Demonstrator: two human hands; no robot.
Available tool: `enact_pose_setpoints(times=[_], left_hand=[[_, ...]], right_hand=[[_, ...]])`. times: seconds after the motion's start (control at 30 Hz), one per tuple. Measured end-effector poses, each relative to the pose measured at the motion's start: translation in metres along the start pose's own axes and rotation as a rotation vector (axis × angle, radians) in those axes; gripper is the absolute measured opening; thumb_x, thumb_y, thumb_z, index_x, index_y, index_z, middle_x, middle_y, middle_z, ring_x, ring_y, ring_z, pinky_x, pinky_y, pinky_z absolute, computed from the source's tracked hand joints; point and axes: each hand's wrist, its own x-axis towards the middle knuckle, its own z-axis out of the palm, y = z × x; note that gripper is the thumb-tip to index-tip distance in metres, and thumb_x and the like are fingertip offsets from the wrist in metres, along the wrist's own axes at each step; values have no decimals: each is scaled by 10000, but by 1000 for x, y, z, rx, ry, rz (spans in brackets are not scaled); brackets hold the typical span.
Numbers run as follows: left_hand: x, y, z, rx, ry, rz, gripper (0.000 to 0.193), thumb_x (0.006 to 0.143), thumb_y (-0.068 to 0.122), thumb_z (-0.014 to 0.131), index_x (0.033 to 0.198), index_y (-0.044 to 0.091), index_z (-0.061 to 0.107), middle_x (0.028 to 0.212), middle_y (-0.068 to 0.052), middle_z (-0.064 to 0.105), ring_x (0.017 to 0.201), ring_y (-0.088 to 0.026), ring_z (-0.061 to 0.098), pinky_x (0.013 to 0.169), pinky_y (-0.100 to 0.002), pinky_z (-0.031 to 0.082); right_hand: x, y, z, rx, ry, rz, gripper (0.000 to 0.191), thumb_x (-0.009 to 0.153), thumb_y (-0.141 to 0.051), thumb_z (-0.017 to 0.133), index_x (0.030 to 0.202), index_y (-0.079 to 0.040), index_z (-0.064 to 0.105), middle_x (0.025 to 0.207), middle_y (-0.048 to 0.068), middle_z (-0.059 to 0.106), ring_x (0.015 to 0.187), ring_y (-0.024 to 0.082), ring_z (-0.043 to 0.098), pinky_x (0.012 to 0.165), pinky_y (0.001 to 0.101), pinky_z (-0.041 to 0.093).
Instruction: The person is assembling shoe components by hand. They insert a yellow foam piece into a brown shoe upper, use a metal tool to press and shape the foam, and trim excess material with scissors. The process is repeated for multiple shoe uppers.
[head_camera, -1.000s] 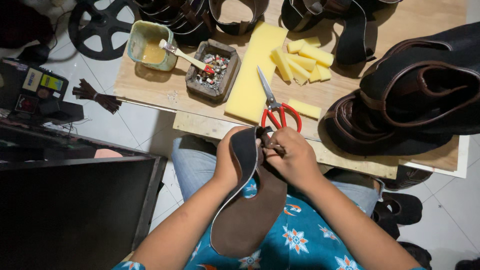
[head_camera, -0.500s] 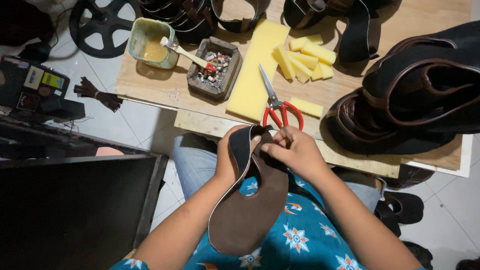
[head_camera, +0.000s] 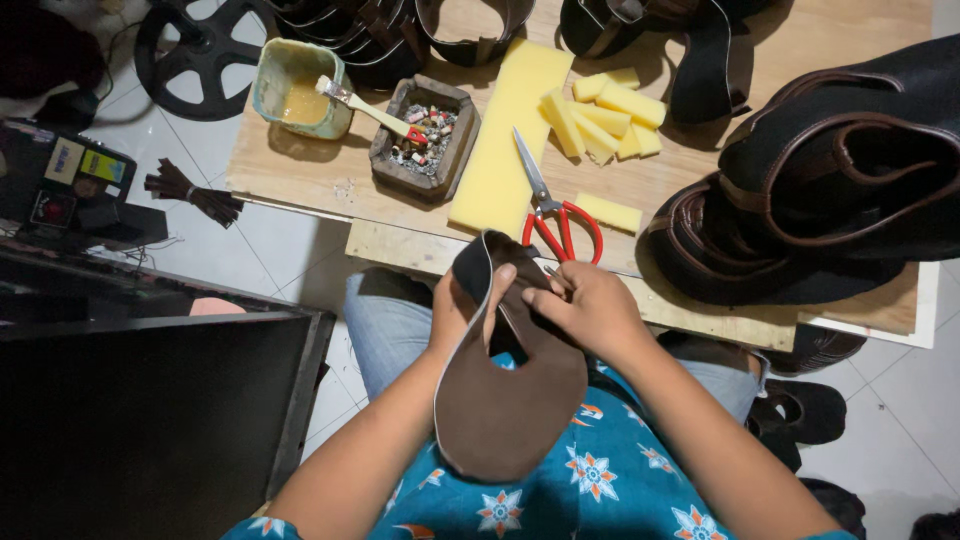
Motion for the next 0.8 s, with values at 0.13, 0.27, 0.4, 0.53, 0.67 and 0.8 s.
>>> enact_pose_setpoints(times=[0.13, 0.27, 0.4, 0.53, 0.67, 0.8], left_hand=[[0, 1, -2, 19, 35, 52, 275, 935, 154, 769, 1084, -54, 670, 935, -69, 702, 832, -124, 615, 755, -296, 522], [2, -8, -5, 115, 41, 106, 240, 940, 169, 728, 1086, -17, 688, 930, -27, 726, 845, -96, 635, 770, -261, 528], [12, -20, -8, -274, -1, 85, 268, 914, 129, 738, 1112, -29, 651, 962, -18, 703, 872, -102, 641, 787, -271, 531], [14, -24, -9, -15, 26, 208, 271, 918, 124, 773, 1095, -45, 658, 957, -41, 691, 879, -97, 621, 783, -267, 509], [8, -14, -7, 224, 72, 310, 226, 943, 153, 735, 1073, -23, 681, 936, -66, 731, 870, -126, 662, 813, -273, 531], [3, 2, -4, 263, 29, 276, 218, 921, 160, 746, 1036, -17, 693, 906, -80, 731, 837, -142, 669, 790, -281, 539]], right_hand=[[-5, 7, 4, 219, -2, -14, 395, 756, -327, 843, 750, -39, 573, 615, 45, 566, 585, 130, 510, 542, 321, 459], [-3, 10, 11, 367, -5, -12, 335, 806, -276, 815, 784, -36, 583, 669, 9, 587, 645, 92, 513, 578, 290, 465], [-3, 15, 10, 316, -13, -233, 273, 764, -219, 815, 854, -57, 615, 758, -28, 590, 677, 70, 539, 595, 265, 476], [-3, 18, 14, 297, 14, -239, 285, 793, -196, 819, 809, -25, 592, 749, 9, 555, 659, 81, 519, 593, 275, 464], [-1, 17, 24, 436, 31, -53, 320, 832, -206, 800, 796, -8, 552, 685, 11, 544, 642, 79, 479, 567, 283, 438], [1, 14, 23, 515, 46, -61, 385, 707, -210, 840, 934, -85, 556, 693, -60, 548, 607, 55, 476, 543, 253, 451]])
